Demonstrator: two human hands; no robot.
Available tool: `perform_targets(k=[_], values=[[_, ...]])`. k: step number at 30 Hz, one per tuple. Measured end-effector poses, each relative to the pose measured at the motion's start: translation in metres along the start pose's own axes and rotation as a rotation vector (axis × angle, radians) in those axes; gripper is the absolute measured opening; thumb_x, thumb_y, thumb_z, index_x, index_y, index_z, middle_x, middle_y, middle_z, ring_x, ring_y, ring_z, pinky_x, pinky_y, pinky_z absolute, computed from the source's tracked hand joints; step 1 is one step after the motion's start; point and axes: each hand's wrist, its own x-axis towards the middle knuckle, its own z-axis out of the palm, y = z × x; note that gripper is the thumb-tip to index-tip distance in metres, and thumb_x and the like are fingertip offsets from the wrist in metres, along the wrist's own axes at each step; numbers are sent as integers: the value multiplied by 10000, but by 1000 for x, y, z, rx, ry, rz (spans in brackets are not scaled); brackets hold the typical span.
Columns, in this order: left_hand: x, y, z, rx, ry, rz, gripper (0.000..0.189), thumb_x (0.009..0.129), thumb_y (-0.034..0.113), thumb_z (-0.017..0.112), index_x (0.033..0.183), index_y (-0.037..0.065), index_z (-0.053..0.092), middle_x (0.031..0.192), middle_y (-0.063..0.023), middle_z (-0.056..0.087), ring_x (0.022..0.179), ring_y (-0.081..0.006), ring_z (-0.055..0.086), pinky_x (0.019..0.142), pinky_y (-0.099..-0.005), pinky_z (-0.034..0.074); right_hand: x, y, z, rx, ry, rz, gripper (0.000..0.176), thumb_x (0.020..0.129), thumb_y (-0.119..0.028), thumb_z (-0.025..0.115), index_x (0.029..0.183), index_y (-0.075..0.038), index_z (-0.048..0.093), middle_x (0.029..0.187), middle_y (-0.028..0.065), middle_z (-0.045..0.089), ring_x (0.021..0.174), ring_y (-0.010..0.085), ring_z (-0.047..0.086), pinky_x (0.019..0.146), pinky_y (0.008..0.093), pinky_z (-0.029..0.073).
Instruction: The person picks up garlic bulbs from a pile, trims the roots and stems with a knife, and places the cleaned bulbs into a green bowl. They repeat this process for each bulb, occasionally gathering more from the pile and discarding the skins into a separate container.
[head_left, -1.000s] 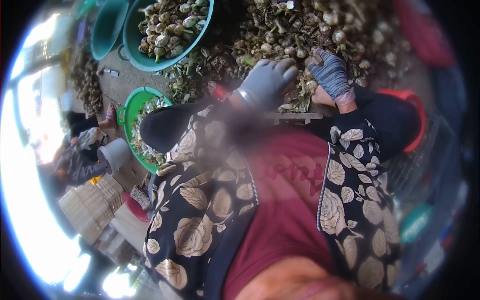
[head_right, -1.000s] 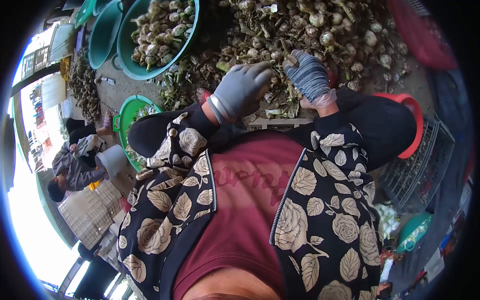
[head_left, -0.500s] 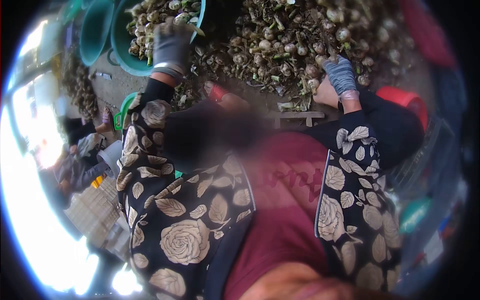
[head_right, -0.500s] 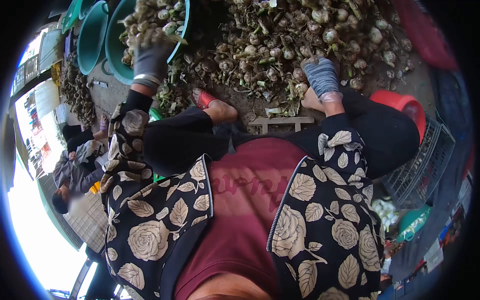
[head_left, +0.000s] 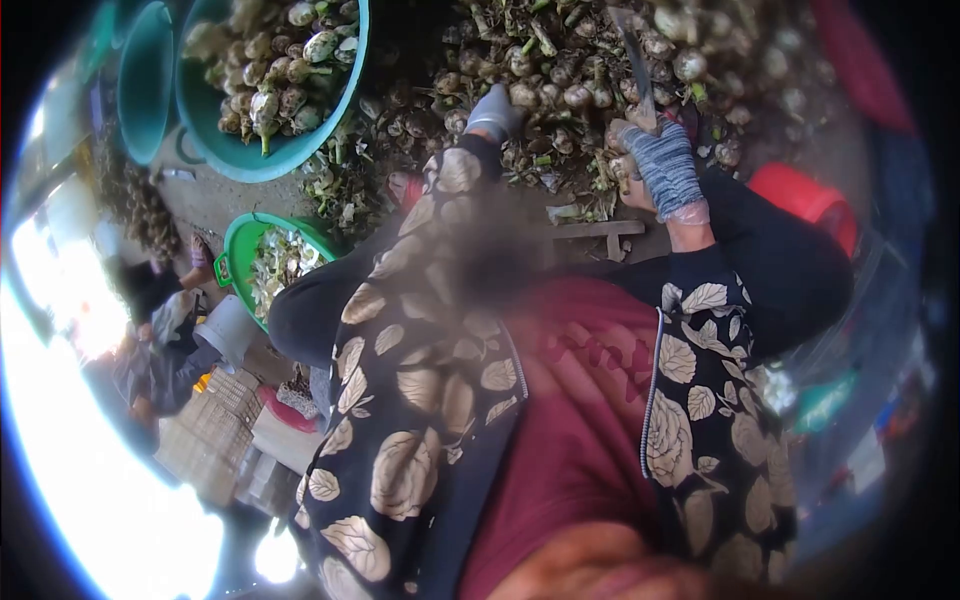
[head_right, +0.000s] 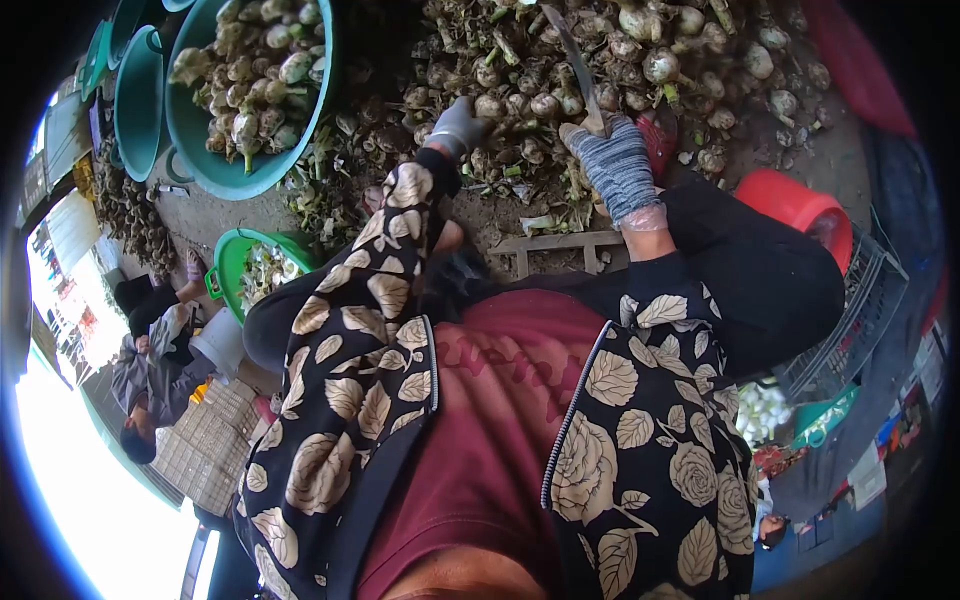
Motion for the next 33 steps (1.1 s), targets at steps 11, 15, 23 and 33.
perform_targets(k=[11, 15, 23, 33], values=[[-168, 73, -59, -963, -187, 321, 441, 814, 62, 610, 1203, -2, 413, 1071, -59, 541, 1001, -149, 530, 863, -283, 436, -38, -49, 13, -739, -176, -578, 383, 651, -167, 697, 982, -7, 590, 916, 171, 591, 839, 321, 594, 724, 386, 480], [-194, 93, -49, -1017, -103, 458, 439, 788, 107, 664, 1156, 5, 447, 1036, -65, 562, 956, -125, 536, 821, -276, 451, -54, -56, 12, -739, -172, -606, 442, 603, -127, 706, 1007, 8, 589, 935, 174, 604, 888, 319, 591, 776, 379, 475], [-229, 123, -41, -770, 234, 521, 326, 729, 63, 686, 1019, -10, 556, 930, -53, 626, 820, -112, 582, 709, -268, 488, -40, -14, 16, -465, 56, -933, 355, 624, -147, 686, 946, -26, 599, 863, 171, 593, 812, 349, 588, 692, 408, 481], [-303, 162, -67, -166, 299, 671, 519, 501, 135, 723, 966, -16, 551, 861, -71, 590, 770, -136, 572, 723, -266, 457, 33, 70, -7, -1268, -329, -505, 249, 709, -218, 608, 878, -35, 605, 765, 188, 614, 792, 327, 601, 717, 408, 470]])
